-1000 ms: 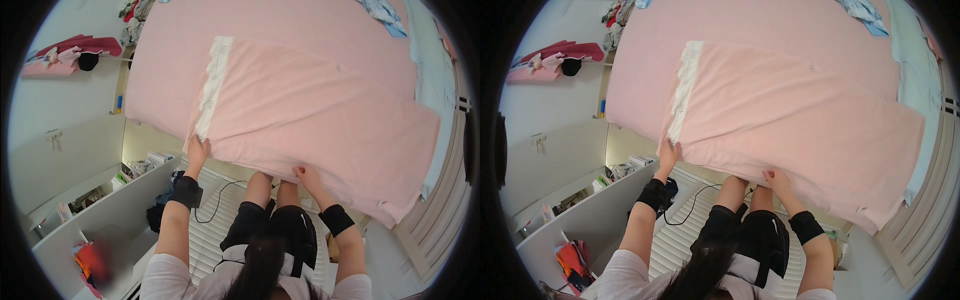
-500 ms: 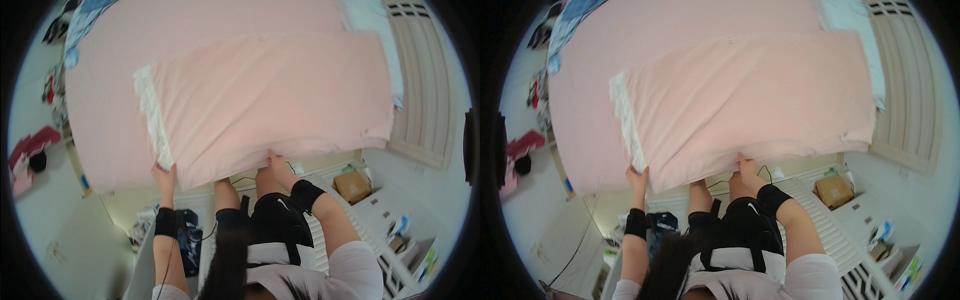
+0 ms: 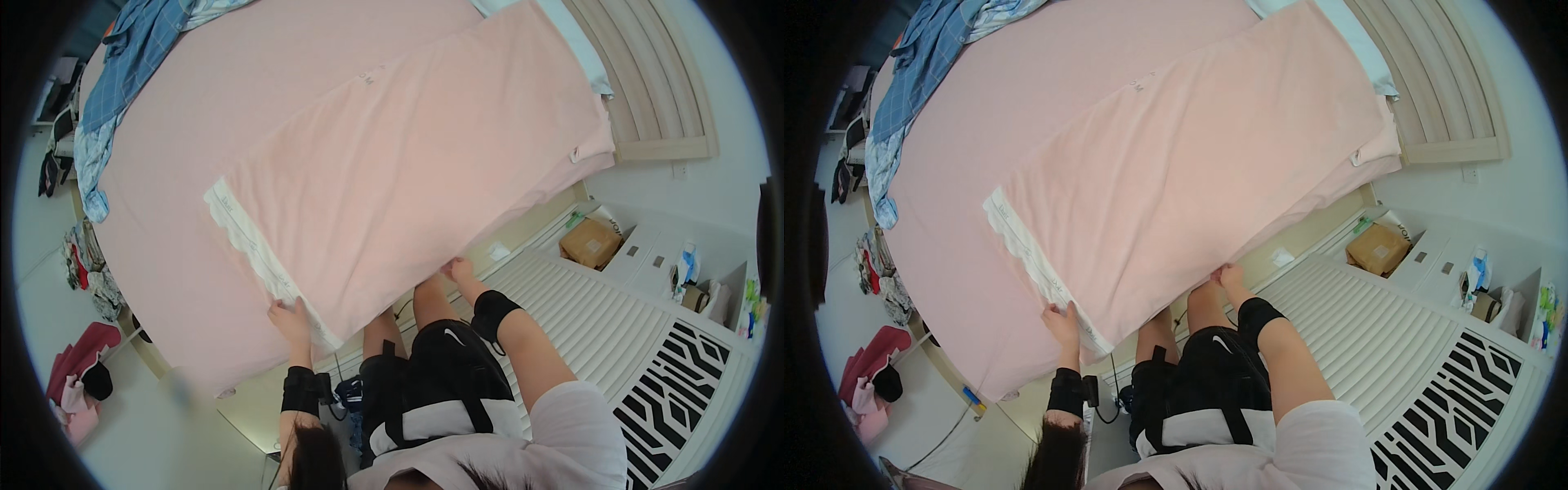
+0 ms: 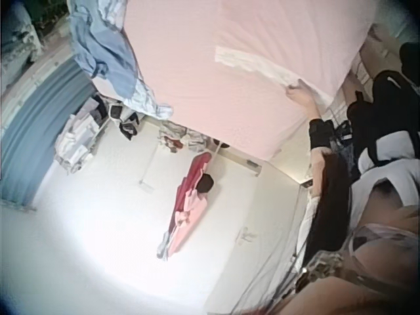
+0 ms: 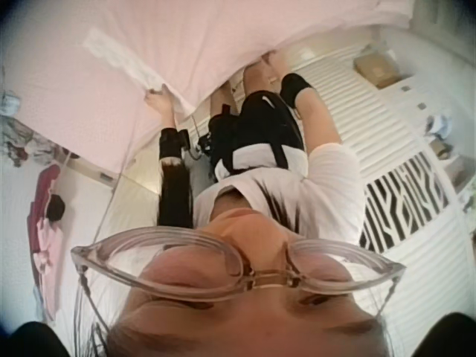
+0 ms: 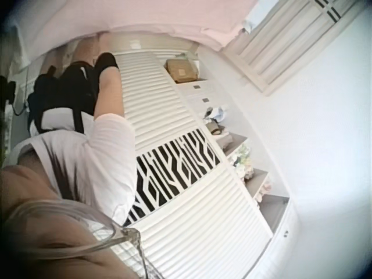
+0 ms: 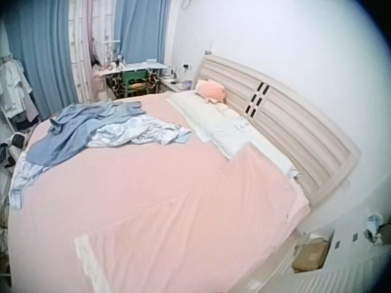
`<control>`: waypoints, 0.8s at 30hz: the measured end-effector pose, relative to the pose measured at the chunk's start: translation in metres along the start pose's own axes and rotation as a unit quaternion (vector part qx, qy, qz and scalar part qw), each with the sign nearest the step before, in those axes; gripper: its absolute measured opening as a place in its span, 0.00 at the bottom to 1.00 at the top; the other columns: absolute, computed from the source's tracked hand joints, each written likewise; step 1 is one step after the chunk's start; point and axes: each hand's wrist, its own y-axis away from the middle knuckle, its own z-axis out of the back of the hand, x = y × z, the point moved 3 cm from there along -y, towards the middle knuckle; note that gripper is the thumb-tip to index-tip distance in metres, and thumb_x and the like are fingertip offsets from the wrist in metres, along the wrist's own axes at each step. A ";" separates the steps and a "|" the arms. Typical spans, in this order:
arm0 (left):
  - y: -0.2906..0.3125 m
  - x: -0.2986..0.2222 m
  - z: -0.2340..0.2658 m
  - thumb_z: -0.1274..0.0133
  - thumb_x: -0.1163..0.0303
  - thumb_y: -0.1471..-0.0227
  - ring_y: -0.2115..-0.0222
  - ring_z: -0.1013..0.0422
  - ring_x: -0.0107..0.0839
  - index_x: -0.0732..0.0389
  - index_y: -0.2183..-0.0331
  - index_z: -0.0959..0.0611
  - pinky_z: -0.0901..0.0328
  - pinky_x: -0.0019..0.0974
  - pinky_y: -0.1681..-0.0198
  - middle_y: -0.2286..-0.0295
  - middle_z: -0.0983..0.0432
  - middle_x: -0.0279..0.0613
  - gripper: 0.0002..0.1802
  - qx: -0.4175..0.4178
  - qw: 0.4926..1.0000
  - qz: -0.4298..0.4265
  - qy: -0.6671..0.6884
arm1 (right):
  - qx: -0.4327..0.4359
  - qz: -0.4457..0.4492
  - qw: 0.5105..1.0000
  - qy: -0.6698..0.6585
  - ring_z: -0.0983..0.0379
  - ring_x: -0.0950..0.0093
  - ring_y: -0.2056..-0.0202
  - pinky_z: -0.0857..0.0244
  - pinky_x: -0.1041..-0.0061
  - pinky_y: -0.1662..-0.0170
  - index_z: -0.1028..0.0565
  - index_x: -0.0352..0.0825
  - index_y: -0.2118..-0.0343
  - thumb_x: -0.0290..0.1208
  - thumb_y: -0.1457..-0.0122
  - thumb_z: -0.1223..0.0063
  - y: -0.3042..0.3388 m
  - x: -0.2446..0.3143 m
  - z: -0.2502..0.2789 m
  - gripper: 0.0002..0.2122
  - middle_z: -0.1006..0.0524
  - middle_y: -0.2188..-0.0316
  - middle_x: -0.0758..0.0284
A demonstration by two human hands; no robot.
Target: The person folds a pink blanket on a bed, smooths it with their hands, and then folds a white shirt and a pair of white shorts on the same bed.
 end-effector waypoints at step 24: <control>-0.286 -0.045 0.005 0.42 0.44 0.65 0.56 0.38 0.52 0.78 0.58 0.35 0.37 0.46 0.58 0.59 0.36 0.61 0.47 -0.042 0.985 0.140 -0.089 | -0.107 0.028 0.994 0.015 0.31 0.73 0.70 0.32 0.73 0.67 0.35 0.28 0.69 0.44 0.46 0.51 0.029 0.026 -0.019 0.19 0.30 0.72 0.63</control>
